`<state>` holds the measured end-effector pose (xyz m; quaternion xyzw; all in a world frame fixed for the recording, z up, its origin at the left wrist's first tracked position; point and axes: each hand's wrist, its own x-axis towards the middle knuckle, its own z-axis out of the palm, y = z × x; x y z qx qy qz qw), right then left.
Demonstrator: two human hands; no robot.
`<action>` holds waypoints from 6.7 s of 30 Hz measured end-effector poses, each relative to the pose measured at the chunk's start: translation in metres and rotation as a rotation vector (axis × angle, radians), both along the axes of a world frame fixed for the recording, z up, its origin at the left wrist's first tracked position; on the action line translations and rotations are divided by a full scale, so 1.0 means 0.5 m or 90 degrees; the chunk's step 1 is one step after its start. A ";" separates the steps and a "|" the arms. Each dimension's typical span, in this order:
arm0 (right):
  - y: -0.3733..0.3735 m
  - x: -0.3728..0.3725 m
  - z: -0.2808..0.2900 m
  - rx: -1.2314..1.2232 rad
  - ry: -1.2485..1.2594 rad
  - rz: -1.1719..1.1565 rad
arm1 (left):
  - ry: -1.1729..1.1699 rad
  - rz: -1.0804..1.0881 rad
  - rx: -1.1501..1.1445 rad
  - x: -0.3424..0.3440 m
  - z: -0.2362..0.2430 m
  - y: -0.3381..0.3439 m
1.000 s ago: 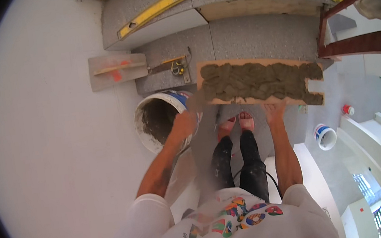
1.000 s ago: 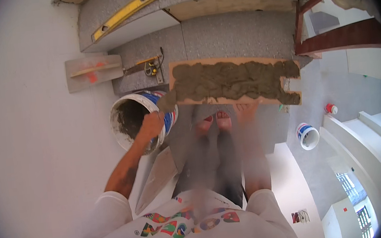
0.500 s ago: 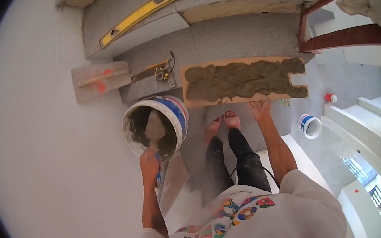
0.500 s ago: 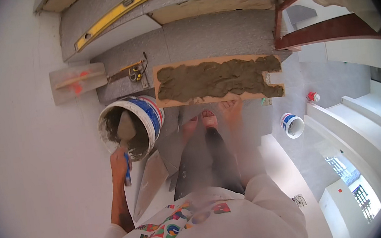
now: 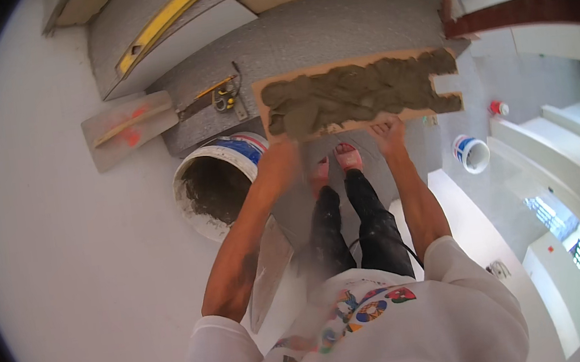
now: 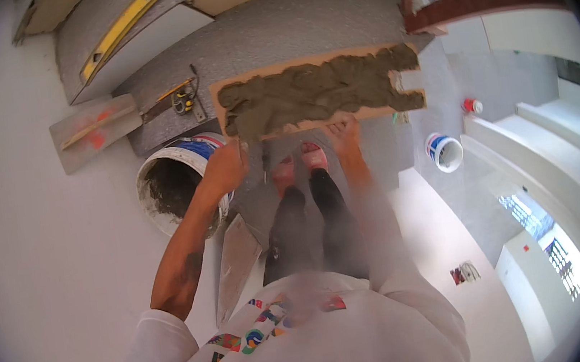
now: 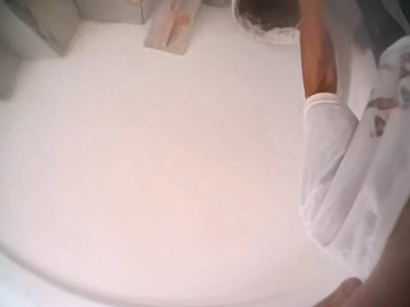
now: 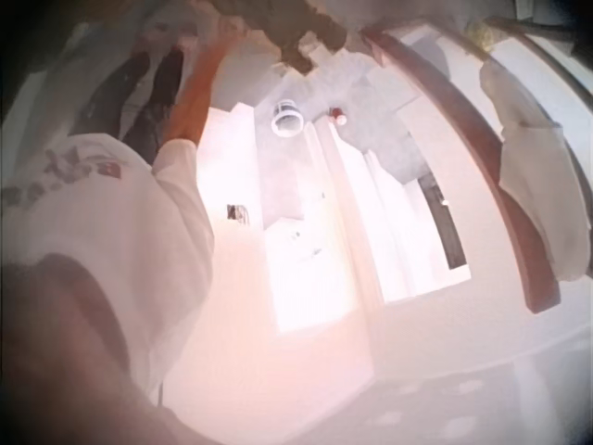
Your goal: Applying mortar to a board using a trowel for stair tile installation.
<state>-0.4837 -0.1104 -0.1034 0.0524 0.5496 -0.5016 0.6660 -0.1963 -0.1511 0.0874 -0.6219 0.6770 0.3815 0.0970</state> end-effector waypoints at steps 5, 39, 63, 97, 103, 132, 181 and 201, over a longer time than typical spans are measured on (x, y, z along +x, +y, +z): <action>-0.017 0.047 0.060 0.158 -0.154 -0.247 | 0.100 -0.028 -0.120 -0.141 0.012 0.086; -0.017 0.040 0.040 0.136 -0.170 -0.179 | -0.102 -0.192 -0.184 -0.043 -0.055 -0.090; -0.035 0.045 0.072 0.157 -0.150 -0.162 | -0.090 -0.008 -0.103 0.020 -0.019 0.064; -0.031 0.051 0.069 0.133 -0.130 -0.156 | -0.098 0.139 -0.071 -0.024 -0.013 0.000; -0.028 0.034 0.060 0.120 -0.155 -0.127 | -0.108 -0.038 -0.190 0.050 -0.051 -0.017; -0.033 0.055 0.091 0.111 -0.092 -0.100 | 0.260 0.714 0.257 0.154 0.055 0.063; -0.037 0.082 0.055 0.130 -0.187 -0.278 | 0.269 1.086 0.073 0.272 0.197 0.444; -0.007 0.090 0.148 -0.428 0.714 0.548 | 0.131 0.715 -0.201 0.233 -0.088 0.027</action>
